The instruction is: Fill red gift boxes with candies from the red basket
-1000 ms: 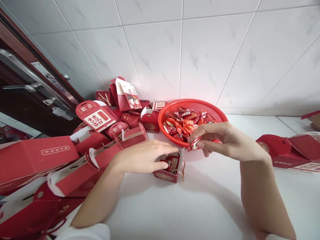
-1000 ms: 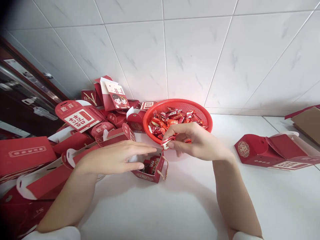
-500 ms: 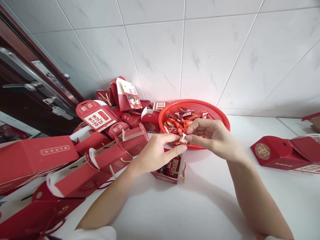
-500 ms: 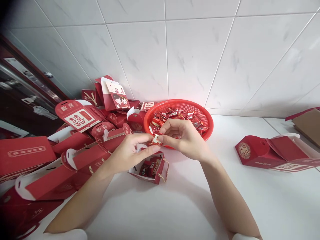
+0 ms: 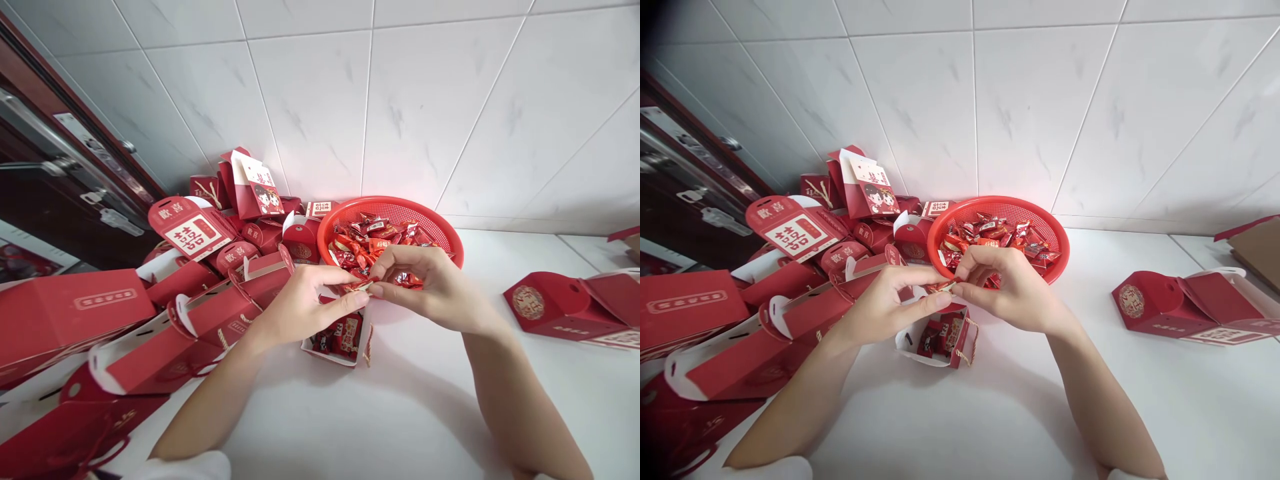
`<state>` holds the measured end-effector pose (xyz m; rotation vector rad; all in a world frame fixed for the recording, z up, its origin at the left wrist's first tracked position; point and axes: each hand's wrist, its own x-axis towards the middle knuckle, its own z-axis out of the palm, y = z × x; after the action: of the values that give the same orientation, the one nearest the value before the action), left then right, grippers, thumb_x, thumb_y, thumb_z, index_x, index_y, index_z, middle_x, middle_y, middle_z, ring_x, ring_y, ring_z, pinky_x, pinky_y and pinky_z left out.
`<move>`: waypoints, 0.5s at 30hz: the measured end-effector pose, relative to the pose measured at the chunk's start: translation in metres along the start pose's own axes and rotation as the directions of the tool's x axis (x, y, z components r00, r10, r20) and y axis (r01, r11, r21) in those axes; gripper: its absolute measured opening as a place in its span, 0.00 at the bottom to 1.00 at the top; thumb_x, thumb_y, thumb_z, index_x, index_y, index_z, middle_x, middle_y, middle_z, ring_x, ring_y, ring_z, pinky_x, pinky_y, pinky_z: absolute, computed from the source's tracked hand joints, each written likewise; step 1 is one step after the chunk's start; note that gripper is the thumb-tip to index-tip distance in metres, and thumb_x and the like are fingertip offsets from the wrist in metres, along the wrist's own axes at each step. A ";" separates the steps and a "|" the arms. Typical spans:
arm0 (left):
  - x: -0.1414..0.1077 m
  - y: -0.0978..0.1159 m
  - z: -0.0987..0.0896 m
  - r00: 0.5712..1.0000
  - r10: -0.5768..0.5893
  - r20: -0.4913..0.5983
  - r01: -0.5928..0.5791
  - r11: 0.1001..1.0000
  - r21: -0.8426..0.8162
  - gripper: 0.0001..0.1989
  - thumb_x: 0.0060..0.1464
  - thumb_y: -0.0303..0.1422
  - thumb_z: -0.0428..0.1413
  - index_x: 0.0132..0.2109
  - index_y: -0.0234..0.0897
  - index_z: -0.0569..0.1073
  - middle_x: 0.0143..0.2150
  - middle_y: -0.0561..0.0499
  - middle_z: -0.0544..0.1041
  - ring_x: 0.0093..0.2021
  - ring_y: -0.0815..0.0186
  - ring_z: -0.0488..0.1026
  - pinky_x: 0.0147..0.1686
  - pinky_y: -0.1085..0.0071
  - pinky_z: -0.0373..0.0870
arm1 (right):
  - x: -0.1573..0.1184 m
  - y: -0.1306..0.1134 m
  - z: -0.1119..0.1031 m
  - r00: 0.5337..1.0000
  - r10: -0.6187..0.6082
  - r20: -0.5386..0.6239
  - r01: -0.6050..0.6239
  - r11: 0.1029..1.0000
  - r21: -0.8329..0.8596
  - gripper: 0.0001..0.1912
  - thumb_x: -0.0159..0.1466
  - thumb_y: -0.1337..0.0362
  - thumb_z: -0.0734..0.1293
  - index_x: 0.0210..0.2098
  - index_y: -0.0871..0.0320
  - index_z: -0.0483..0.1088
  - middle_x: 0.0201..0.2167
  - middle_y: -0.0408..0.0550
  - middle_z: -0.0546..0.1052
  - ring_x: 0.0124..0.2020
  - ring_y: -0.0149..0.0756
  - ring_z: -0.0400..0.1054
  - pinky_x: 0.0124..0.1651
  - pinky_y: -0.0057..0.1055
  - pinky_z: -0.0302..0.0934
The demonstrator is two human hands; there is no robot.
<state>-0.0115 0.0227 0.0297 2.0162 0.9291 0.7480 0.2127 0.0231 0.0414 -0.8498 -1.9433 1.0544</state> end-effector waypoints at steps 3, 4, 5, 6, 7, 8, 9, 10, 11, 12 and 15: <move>-0.001 0.001 -0.002 1.000 0.008 0.012 -0.009 0.998 0.069 0.18 0.65 0.40 0.57 0.30 0.34 0.77 0.27 0.53 0.73 0.31 0.68 0.69 0.33 0.73 0.66 | 0.000 -0.001 0.002 1.000 0.007 0.008 -0.007 1.000 -0.018 0.05 0.65 0.67 0.71 0.32 0.58 0.73 0.31 0.44 0.77 0.32 0.32 0.71 0.36 0.29 0.68; -0.001 0.002 -0.003 0.999 0.014 0.029 -0.017 0.996 0.088 0.19 0.66 0.40 0.57 0.28 0.34 0.76 0.27 0.54 0.72 0.30 0.68 0.68 0.32 0.73 0.65 | 0.000 -0.001 0.003 1.000 0.008 0.019 -0.007 1.000 -0.021 0.05 0.65 0.67 0.71 0.32 0.58 0.72 0.30 0.44 0.77 0.32 0.32 0.71 0.36 0.29 0.68; -0.002 0.002 -0.005 0.999 0.023 0.045 -0.027 0.995 0.099 0.18 0.66 0.39 0.56 0.29 0.35 0.77 0.28 0.53 0.73 0.31 0.68 0.69 0.33 0.73 0.67 | 0.000 -0.001 0.003 1.000 0.007 0.030 -0.006 1.000 -0.021 0.05 0.65 0.68 0.71 0.32 0.58 0.72 0.30 0.44 0.77 0.31 0.32 0.71 0.35 0.29 0.68; -0.003 0.002 -0.009 0.998 0.034 0.056 -0.040 0.993 0.109 0.16 0.67 0.39 0.56 0.33 0.35 0.79 0.31 0.52 0.76 0.33 0.68 0.72 0.35 0.73 0.69 | 0.000 -0.001 0.003 0.999 0.002 0.036 -0.002 1.000 -0.022 0.05 0.65 0.68 0.71 0.31 0.58 0.72 0.29 0.44 0.77 0.31 0.32 0.71 0.35 0.28 0.68; -0.005 0.002 -0.013 0.997 0.043 0.062 -0.050 0.991 0.124 0.14 0.66 0.40 0.57 0.38 0.36 0.81 0.36 0.51 0.79 0.37 0.66 0.74 0.39 0.72 0.71 | 0.000 -0.001 0.002 0.999 -0.004 0.041 0.005 1.000 -0.024 0.05 0.64 0.68 0.70 0.31 0.58 0.72 0.29 0.43 0.77 0.31 0.32 0.71 0.35 0.28 0.67; -0.006 0.001 -0.017 0.997 0.044 0.064 -0.053 0.987 0.152 0.13 0.66 0.41 0.57 0.44 0.38 0.82 0.42 0.49 0.80 0.41 0.65 0.76 0.43 0.71 0.73 | -0.001 -0.002 0.002 0.999 -0.010 0.046 0.011 0.999 -0.031 0.05 0.64 0.69 0.70 0.31 0.58 0.72 0.28 0.43 0.77 0.31 0.32 0.71 0.35 0.28 0.67; -0.008 0.000 -0.022 0.997 0.033 0.070 -0.046 0.980 0.195 0.13 0.65 0.42 0.58 0.48 0.40 0.82 0.49 0.48 0.80 0.45 0.63 0.77 0.46 0.70 0.73 | -0.001 -0.002 0.001 0.999 -0.013 0.050 0.015 0.999 -0.041 0.05 0.64 0.69 0.70 0.31 0.58 0.71 0.28 0.43 0.77 0.30 0.31 0.71 0.34 0.28 0.67; -0.009 -0.001 -0.027 0.996 0.008 0.089 -0.030 0.967 0.254 0.13 0.65 0.43 0.59 0.49 0.43 0.82 0.54 0.48 0.78 0.49 0.62 0.77 0.50 0.68 0.73 | -0.001 -0.002 -0.001 0.998 -0.012 0.058 0.015 0.998 -0.056 0.05 0.64 0.70 0.70 0.31 0.57 0.71 0.28 0.42 0.77 0.30 0.31 0.71 0.34 0.28 0.67; -0.010 -0.002 -0.031 0.991 -0.035 0.131 -0.010 0.946 0.323 0.13 0.64 0.43 0.58 0.47 0.44 0.83 0.57 0.48 0.77 0.52 0.60 0.77 0.52 0.67 0.73 | -0.002 -0.002 -0.002 0.997 -0.006 0.071 0.011 0.997 -0.072 0.05 0.63 0.70 0.70 0.31 0.57 0.71 0.28 0.42 0.77 0.30 0.31 0.71 0.34 0.27 0.67; -0.011 -0.004 -0.034 0.977 -0.093 0.191 0.011 0.919 0.395 0.12 0.65 0.43 0.57 0.44 0.45 0.84 0.59 0.48 0.76 0.55 0.57 0.76 0.54 0.65 0.72 | -0.003 -0.001 -0.003 0.996 0.004 0.091 0.004 0.996 -0.088 0.04 0.63 0.71 0.70 0.32 0.57 0.71 0.29 0.42 0.77 0.30 0.31 0.71 0.34 0.27 0.67; -0.013 -0.008 -0.037 0.888 -0.293 0.353 0.041 0.817 0.575 0.14 0.67 0.37 0.53 0.42 0.42 0.84 0.63 0.45 0.74 0.63 0.51 0.72 0.57 0.61 0.71 | -0.004 0.000 -0.001 0.987 0.032 0.160 -0.007 0.988 -0.152 0.07 0.62 0.74 0.68 0.38 0.57 0.73 0.30 0.42 0.78 0.30 0.31 0.70 0.33 0.27 0.66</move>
<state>-0.0495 0.0304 0.0395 2.4089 1.1242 -0.1117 0.2155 0.0200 0.0405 -0.8904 -2.1781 1.0243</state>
